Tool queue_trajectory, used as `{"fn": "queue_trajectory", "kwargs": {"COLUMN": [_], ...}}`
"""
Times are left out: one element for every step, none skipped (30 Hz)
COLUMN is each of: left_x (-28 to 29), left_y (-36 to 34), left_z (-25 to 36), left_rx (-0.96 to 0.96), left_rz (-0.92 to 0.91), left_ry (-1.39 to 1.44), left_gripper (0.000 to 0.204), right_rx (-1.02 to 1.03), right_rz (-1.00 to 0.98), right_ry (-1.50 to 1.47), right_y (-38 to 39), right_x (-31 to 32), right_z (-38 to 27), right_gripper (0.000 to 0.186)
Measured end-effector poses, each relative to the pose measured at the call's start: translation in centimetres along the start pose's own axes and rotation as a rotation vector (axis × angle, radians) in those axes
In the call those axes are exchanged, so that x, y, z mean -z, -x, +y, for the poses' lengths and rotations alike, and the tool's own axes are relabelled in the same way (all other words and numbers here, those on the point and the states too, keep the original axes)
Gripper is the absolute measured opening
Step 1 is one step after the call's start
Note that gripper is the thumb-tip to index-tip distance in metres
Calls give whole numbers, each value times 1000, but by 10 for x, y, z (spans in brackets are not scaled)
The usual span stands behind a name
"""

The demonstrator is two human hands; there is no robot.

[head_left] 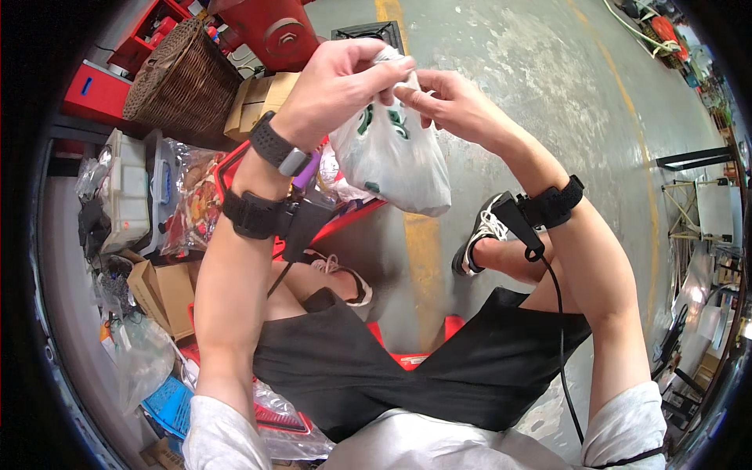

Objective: Sorting green metal components from a pile on the floor into a plastic bag while seated on a stool.

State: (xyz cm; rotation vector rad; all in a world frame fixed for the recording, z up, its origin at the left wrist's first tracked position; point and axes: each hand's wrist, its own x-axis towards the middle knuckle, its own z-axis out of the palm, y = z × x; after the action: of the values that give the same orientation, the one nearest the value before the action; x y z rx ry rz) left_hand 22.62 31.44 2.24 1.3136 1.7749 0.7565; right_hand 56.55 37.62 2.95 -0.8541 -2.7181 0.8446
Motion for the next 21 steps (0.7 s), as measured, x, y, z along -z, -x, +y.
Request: {"fn": "queue_trajectory", "kwargs": {"left_x": [-10,-11,-15,-20,-30,-32,-39,-51,-66,-79,-82,-86,-93,-102,-107,-119,-127,-142,-150,-152,-161], "left_y": [3,2,4,8,15,9,4,1,3,-1,-8,-10,-14,-17,-16,-19,-13,-9,-15,-22,-22], "left_z": [1,4,7,10,11,20,27,37,42,52,58,62,67,72,73,78,77,79,84,88,88], "left_rx": [-7,-13,-19,-26,-32,-38,-50,-55,-58,-72,-80,-89,-96,-104,-112,-118,-125,-130,-132,-133,-134], "left_rz": [-8,-16,-23,-29,-36,-43,-54,-64,-74,-89,-98,-108,-122,-139,-157,-176,-196,-217,-226,-236,-245], "left_ry": [5,9,12,13,15,17,21,24,27,35,39,44,46,52,57,60,64,68,67,67,67], "left_gripper": [33,33,34,34,35,35,36,36,37,37,37,38,38,39,39,40,40,41,42,42,43], "right_rx": [-4,-7,-10,-12,-14,-16,-24,-28,-34,-46,-51,-57,-66,-79,-92,-107,-122,-138,-141,-145,-148], "right_rz": [1,3,5,8,12,14,20,21,21,25,28,31,35,37,39,42,45,47,49,50,51], "right_ry": [3,6,8,9,11,11,18,18,17,26,30,34,35,37,40,39,39,38,35,30,26], "right_y": [7,16,22,30,39,44,48,53,59,67,72,82,88,101,107,108,112,115,113,115,118], "right_x": [4,9,13,18,20,24,31,32,38,50,62,74,82,93,100,103,103,97,94,95,94], "right_z": [2,4,6,6,5,5,6,7,10,19,29,38,46,55,64,63,62,60,58,58,57], "right_gripper": [38,38,38,38,38,39,39,39,39,39,40,40,40,40,41,41,41,42,42,42,43]}}
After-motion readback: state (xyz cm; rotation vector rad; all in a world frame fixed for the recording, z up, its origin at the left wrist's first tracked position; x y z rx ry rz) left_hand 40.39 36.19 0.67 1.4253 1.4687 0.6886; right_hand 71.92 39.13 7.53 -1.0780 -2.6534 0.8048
